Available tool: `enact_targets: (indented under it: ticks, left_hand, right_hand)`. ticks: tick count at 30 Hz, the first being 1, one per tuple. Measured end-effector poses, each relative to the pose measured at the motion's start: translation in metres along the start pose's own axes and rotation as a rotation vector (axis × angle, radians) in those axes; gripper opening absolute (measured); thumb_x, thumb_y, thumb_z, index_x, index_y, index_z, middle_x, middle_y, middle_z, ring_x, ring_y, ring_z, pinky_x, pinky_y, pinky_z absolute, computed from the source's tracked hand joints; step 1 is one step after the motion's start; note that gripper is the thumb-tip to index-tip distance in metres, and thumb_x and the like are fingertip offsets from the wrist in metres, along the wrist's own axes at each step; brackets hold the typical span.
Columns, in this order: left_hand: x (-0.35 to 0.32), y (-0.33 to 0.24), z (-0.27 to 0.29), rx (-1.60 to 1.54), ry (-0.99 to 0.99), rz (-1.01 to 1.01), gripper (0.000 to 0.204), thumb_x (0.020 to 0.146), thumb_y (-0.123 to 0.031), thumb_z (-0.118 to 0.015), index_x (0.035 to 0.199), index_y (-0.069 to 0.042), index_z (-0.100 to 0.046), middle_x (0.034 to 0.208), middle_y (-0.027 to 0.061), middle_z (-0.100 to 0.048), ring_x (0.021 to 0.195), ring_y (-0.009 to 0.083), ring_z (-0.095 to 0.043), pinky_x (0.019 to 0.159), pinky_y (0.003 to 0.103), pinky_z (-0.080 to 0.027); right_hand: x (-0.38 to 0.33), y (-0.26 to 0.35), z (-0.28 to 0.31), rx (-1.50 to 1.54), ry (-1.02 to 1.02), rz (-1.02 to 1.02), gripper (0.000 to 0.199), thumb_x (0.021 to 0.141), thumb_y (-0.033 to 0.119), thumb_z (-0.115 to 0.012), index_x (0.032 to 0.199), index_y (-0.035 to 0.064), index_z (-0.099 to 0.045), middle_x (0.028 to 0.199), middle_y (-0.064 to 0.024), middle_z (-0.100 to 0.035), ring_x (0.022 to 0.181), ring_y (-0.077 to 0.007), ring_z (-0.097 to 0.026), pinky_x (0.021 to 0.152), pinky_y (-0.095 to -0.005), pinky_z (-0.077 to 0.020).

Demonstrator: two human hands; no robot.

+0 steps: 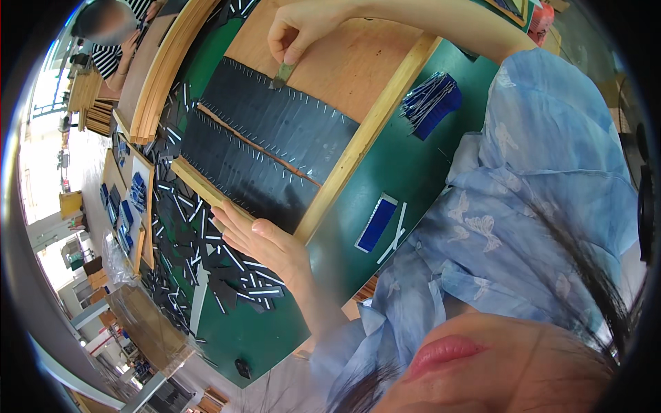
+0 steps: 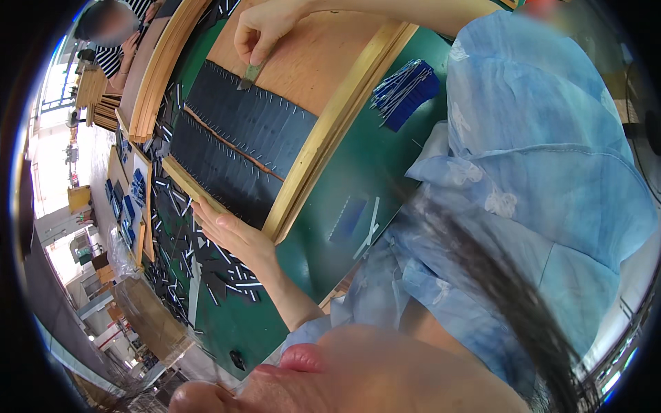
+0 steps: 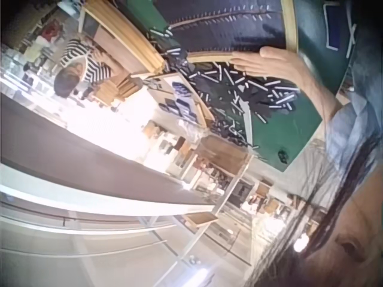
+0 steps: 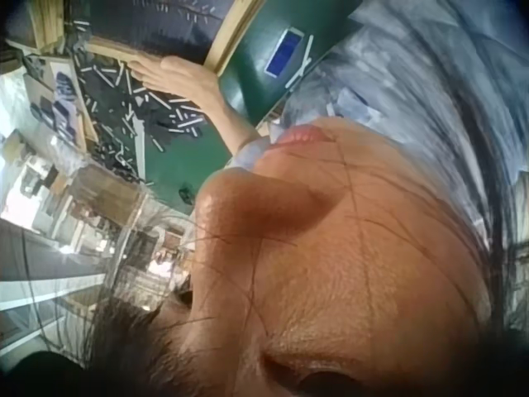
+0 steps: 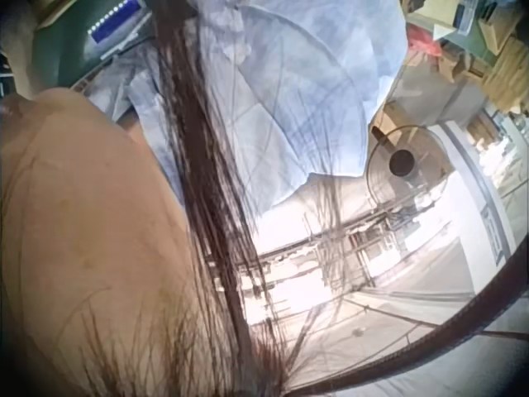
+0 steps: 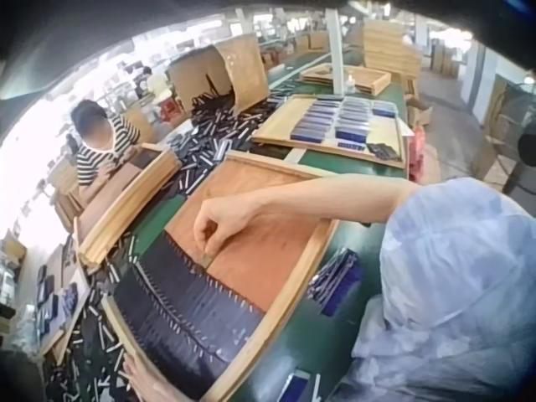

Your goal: Assembling small blue and black electronic components into a wooden jig and securing them with tape.

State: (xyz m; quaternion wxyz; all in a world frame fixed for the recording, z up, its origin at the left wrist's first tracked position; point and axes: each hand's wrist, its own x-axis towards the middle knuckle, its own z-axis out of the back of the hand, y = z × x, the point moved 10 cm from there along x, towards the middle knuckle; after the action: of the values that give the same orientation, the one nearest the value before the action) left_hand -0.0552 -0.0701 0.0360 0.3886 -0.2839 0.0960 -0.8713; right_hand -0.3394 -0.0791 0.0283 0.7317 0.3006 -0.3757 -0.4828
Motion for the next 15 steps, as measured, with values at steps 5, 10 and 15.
enact_targets:
  ticks: [5, 10, 15]
  left_hand:
    - [0.001, 0.000, 0.000, -0.005, -0.002, -0.015, 0.066, 0.099, -0.043, -0.010, 0.137, 0.005, -0.033, 0.145, 0.0269, -0.028, 0.136, 0.0392, -0.023, 0.112, 0.047, -0.012]
    - [0.002, 0.001, -0.003, -0.005, 0.038, 0.007, 0.065, 0.098, -0.042, -0.010, 0.139, 0.005, -0.031, 0.146, 0.0269, -0.024, 0.137, 0.0404, -0.018, 0.112, 0.050, -0.009]
    - [0.001, 0.005, -0.001, 0.007, 0.028, 0.012, 0.066, 0.098, -0.043, -0.010, 0.138, 0.005, -0.032, 0.146, 0.0275, -0.024, 0.137, 0.0409, -0.019, 0.112, 0.050, -0.010]
  right_hand:
    - [0.000, 0.000, -0.003, -0.018, 0.030, 0.007, 0.011, 0.078, 0.008, -0.072, 0.086, 0.0016, -0.069, 0.078, -0.0056, -0.068, 0.070, -0.0106, -0.060, 0.063, -0.0254, -0.0490]
    - [-0.005, 0.005, -0.003, -0.018, 0.034, 0.015, 0.011, 0.078, 0.009, -0.072, 0.086, 0.0014, -0.069, 0.078, -0.0053, -0.068, 0.069, -0.0104, -0.060, 0.063, -0.0252, -0.0488]
    - [-0.008, 0.013, -0.009, -0.005, 0.055, -0.002, 0.012, 0.078, 0.009, -0.072, 0.085, 0.0012, -0.068, 0.077, -0.0047, -0.067, 0.069, -0.0102, -0.059, 0.062, -0.0251, -0.0481]
